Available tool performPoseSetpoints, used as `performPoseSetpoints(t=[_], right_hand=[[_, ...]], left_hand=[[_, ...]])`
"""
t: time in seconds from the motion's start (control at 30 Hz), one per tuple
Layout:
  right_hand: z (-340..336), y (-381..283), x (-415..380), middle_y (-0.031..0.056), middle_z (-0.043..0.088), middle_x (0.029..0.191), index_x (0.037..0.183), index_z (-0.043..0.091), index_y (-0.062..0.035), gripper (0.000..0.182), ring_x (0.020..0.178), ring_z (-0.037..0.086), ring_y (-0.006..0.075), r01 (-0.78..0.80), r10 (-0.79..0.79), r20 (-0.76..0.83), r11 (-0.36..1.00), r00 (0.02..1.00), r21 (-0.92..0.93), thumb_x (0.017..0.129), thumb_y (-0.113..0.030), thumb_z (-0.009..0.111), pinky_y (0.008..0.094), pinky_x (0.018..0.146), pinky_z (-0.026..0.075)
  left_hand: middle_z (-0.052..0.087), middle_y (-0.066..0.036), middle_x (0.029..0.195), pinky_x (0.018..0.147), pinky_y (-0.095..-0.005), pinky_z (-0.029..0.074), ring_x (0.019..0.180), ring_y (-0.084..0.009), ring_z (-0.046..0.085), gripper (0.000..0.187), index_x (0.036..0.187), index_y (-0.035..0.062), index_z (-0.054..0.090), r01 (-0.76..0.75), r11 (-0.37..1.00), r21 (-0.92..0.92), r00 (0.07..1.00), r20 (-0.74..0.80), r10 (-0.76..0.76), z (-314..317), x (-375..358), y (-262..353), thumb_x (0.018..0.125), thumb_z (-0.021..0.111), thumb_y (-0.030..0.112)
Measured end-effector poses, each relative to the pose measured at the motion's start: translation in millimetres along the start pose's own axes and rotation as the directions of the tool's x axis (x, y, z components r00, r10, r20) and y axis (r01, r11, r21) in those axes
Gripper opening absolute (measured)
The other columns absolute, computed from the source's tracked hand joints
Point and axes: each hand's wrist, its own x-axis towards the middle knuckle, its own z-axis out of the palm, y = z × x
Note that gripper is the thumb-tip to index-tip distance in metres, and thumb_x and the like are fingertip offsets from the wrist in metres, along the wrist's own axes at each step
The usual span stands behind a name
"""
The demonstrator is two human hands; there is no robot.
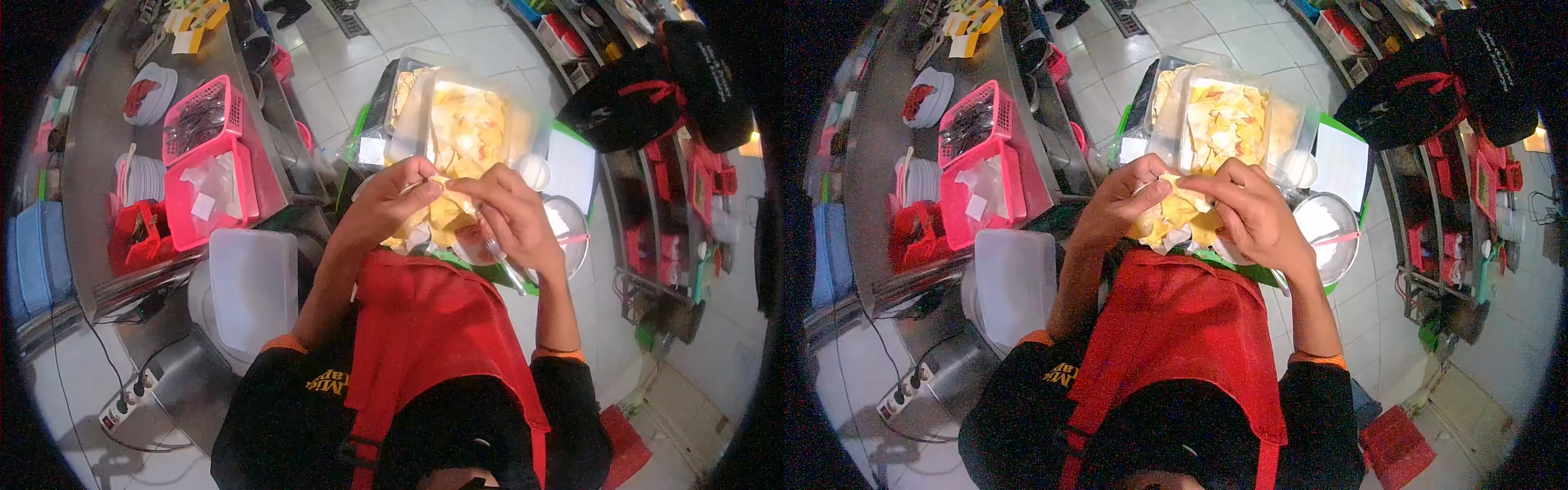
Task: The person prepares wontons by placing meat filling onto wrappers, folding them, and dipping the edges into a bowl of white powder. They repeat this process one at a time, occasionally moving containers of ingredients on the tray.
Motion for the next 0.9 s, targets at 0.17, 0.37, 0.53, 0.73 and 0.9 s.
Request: performPoseSetpoints(t=[0.17,0.37,0.53,0.73,0.9], right_hand=[[2.1,-1.5,4.3,0.0096,0.054,0.082,0.112,0.069,-0.0056,0.032,0.078,0.055,0.0230,-0.020,0.020,-0.003,0.997,1.000,0.074,0.083,0.005,0.057,0.0318,0.072,0.046],[12.8,8.3,1.5,0.0136,0.069,0.098,0.101,0.069,-0.0014,0.018,0.090,0.066,0.0248,-0.079,0.175,-0.328,0.955,0.928,0.284,0.084,0.003,0.063,0.0339,0.080,0.051],[-1.4,-12.7,12.1,0.0140,0.069,0.097,0.105,0.067,-0.0028,0.021,0.088,0.067,0.0267,0.088,-0.089,-0.068,0.996,0.994,-0.013,0.086,0.003,0.061,0.0343,0.079,0.053],[9.5,-5.0,10.9,0.0140,0.066,0.101,0.115,0.058,-0.0015,0.033,0.088,0.067,0.0266,-0.064,0.080,-0.147,0.992,0.986,0.112,0.084,-0.001,0.067,0.0336,0.079,0.053],[13.4,-7.3,13.2,0.0137,0.065,0.105,0.116,0.058,-0.0006,0.038,0.088,0.066,0.0252,-0.041,0.058,-0.195,0.995,0.979,0.088,0.080,0.000,0.070,0.0330,0.079,0.053]], left_hand=[[0.061,0.001,0.096,0.083,-0.0243,0.044,0.090,-0.0066,0.054,0.013,0.101,0.0036,0.059,-0.051,0.998,0.032,0.999,0.013,0.051,-1.4,1.6,-4.6,0.098,0.059,0.017],[0.062,-0.002,0.098,0.086,-0.0253,0.045,0.094,-0.0085,0.056,0.009,0.101,0.0038,0.057,-0.083,0.984,0.158,0.993,-0.071,0.095,-0.7,1.8,-9.7,0.096,0.061,0.011],[0.064,-0.004,0.100,0.085,-0.0271,0.047,0.094,-0.0102,0.057,0.011,0.099,0.0035,0.057,-0.190,0.962,0.196,0.962,-0.156,0.222,5.9,1.6,3.2,0.092,0.066,0.006],[0.066,-0.009,0.094,0.080,-0.0291,0.049,0.088,-0.0136,0.062,0.019,0.103,0.0017,0.057,-0.371,0.800,0.472,0.904,-0.012,0.426,4.1,3.5,5.8,0.089,0.069,0.007],[0.067,-0.013,0.094,0.080,-0.0319,0.050,0.086,-0.0225,0.065,0.024,0.101,0.0010,0.057,-0.438,0.757,0.485,0.868,0.009,0.496,6.4,3.0,2.0,0.085,0.074,0.006]])
